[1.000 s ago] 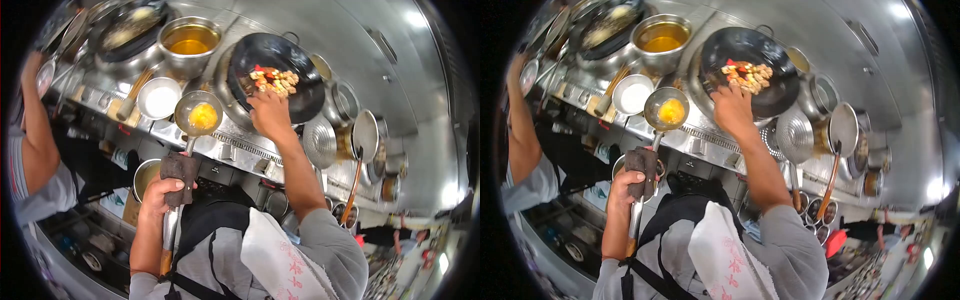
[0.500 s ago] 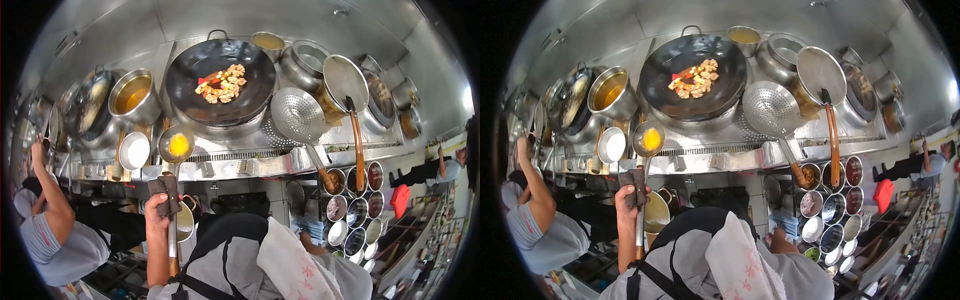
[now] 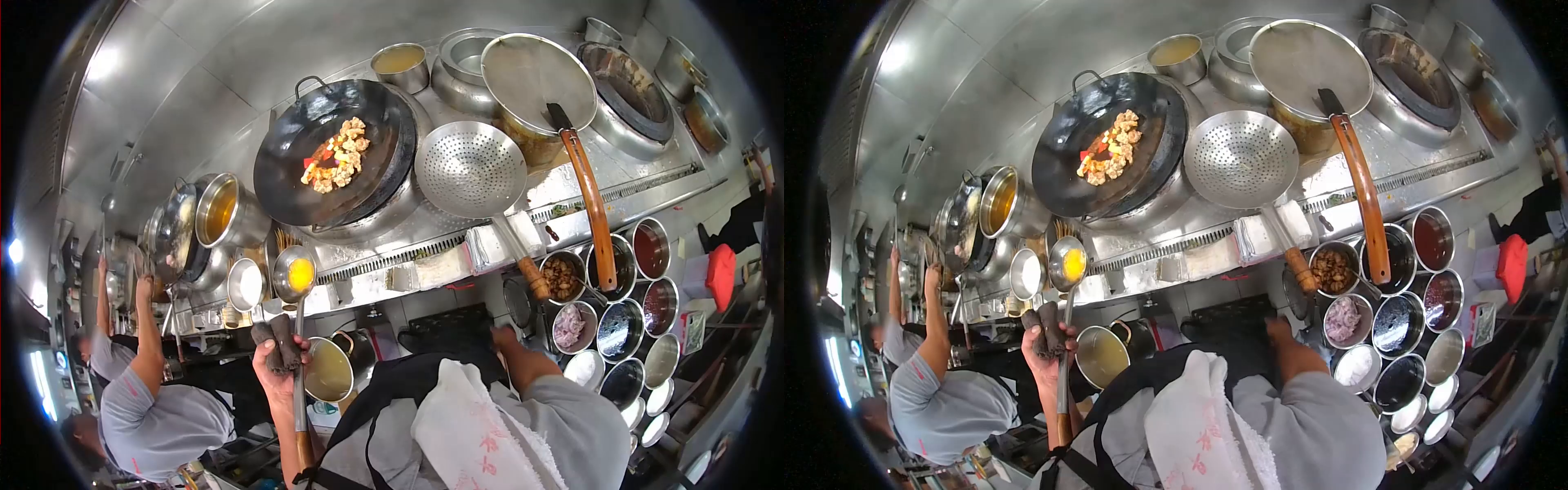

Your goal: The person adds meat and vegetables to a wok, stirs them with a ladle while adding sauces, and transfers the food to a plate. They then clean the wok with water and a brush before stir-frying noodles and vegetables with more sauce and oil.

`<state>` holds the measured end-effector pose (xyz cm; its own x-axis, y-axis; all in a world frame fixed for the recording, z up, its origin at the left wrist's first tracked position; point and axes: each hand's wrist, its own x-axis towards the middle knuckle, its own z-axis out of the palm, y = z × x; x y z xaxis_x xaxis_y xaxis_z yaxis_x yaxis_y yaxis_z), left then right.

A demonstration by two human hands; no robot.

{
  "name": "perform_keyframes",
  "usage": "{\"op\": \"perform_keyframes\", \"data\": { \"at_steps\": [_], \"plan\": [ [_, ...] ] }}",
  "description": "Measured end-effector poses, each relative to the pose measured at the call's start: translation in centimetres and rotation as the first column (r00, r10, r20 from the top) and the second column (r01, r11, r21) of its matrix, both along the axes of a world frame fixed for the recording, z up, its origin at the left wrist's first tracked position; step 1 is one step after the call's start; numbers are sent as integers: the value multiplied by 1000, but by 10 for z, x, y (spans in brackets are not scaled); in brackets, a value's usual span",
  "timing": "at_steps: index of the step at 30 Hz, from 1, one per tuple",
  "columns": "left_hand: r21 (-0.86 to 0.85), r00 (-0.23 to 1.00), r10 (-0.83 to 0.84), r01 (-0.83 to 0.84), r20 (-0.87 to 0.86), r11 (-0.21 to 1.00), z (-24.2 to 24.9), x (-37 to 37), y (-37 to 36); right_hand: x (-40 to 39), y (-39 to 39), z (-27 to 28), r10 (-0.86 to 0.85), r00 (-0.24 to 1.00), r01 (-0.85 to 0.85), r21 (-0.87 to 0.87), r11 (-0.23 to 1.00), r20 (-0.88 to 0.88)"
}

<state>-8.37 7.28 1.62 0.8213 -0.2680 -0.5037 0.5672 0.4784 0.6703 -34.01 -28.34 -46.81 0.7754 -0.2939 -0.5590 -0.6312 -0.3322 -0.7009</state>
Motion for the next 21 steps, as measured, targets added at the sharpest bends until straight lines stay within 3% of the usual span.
{"op": "perform_keyframes", "data": {
  "at_steps": [1,2,5,7,10,14,16,18,21],
  "plan": [
    [-24,1000,13,-13,-8,1000,1,-3,-3,60,9,80,-426,878,449,67,891,-219],
    [-15,1000,15,-15,1,1000,3,-7,-7,95,5,83,-445,874,468,91,879,-196],
    [-41,997,77,-77,-15,996,9,-19,-16,172,-15,103,-327,926,355,136,925,-189],
    [-79,999,37,-39,-25,996,14,-25,-18,197,-13,108,-403,846,492,220,842,-350],
    [-45,996,86,-86,-19,995,19,-35,-20,198,-15,109,-357,860,429,137,893,-366],
    [-11,990,138,-138,-34,990,22,-46,-14,199,-17,85,-250,878,351,194,916,-409],
    [-11,990,133,-134,-36,991,24,-44,-16,200,-16,72,-150,948,149,-25,989,-281],
    [-11,989,147,-147,-15,989,29,-44,-19,199,-20,114,-167,933,182,18,983,-319],
    [-75,990,138,-136,12,988,27,-38,-13,199,-22,120,-164,911,211,86,974,-378]
  ]
}}
